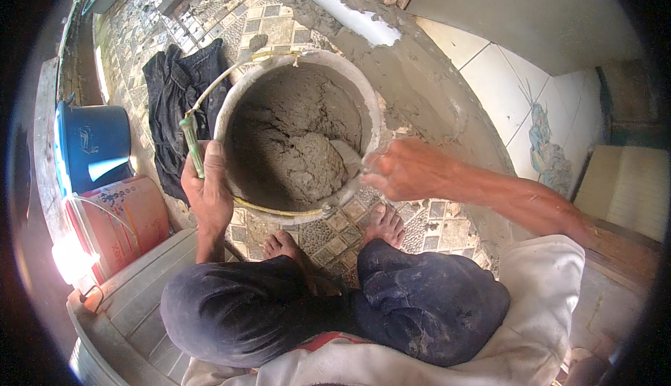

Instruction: The person applies cement mixture to the edge of a wall around a pipe using a trowel.

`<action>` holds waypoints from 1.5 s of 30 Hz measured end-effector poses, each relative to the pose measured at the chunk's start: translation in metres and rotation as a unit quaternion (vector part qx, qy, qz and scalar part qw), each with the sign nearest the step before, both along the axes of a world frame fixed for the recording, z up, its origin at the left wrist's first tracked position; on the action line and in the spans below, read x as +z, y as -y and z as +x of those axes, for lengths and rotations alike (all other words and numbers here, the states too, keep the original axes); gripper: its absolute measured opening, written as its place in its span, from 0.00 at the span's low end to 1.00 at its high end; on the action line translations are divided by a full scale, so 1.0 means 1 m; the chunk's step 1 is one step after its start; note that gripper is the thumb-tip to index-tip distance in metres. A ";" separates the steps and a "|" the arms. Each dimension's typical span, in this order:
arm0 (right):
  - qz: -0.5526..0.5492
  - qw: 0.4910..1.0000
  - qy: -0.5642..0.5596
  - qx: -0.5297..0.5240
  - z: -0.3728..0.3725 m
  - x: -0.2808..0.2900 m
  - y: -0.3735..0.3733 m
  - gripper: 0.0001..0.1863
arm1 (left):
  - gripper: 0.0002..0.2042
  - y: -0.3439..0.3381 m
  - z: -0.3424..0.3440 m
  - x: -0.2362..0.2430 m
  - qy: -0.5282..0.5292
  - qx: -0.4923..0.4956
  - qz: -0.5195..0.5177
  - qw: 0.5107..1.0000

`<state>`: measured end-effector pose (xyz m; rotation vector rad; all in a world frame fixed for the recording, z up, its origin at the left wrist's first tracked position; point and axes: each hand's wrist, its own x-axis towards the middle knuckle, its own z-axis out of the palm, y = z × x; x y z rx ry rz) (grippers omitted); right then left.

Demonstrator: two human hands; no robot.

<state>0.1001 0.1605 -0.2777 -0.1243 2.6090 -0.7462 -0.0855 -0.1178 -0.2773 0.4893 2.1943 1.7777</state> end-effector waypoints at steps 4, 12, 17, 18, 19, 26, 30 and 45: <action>-0.089 0.995 -0.046 -0.027 -0.015 -0.020 0.022 0.22 | 0.12 -0.004 0.003 -0.001 -0.035 -0.006 0.006 0.999; -0.228 0.969 0.005 -0.100 -0.029 -0.002 0.026 0.18 | 0.12 0.018 -0.002 -0.004 -0.016 0.018 -0.011 1.000; -0.215 0.964 -0.118 -0.106 -0.049 0.009 0.027 0.17 | 0.13 0.063 -0.008 -0.037 0.034 0.077 0.010 0.996; -0.208 0.960 -0.155 -0.109 -0.053 0.005 0.025 0.18 | 0.13 0.070 -0.005 -0.045 0.054 0.116 0.001 0.992; -0.207 0.953 -0.192 -0.111 -0.059 0.001 0.024 0.19 | 0.14 0.086 -0.004 -0.063 0.086 0.137 0.034 0.986; -0.401 0.893 0.050 -0.201 -0.146 0.029 -0.009 0.11 | 0.22 0.117 0.027 -0.087 0.180 0.203 0.153 0.950; -0.560 0.745 0.162 -0.323 -0.193 -0.028 -0.078 0.14 | 0.23 0.118 0.022 -0.093 0.177 0.202 0.131 0.954; -0.400 0.771 0.021 -0.495 -0.093 -0.112 -0.011 0.20 | 0.24 0.116 0.025 -0.086 0.164 0.186 0.098 0.964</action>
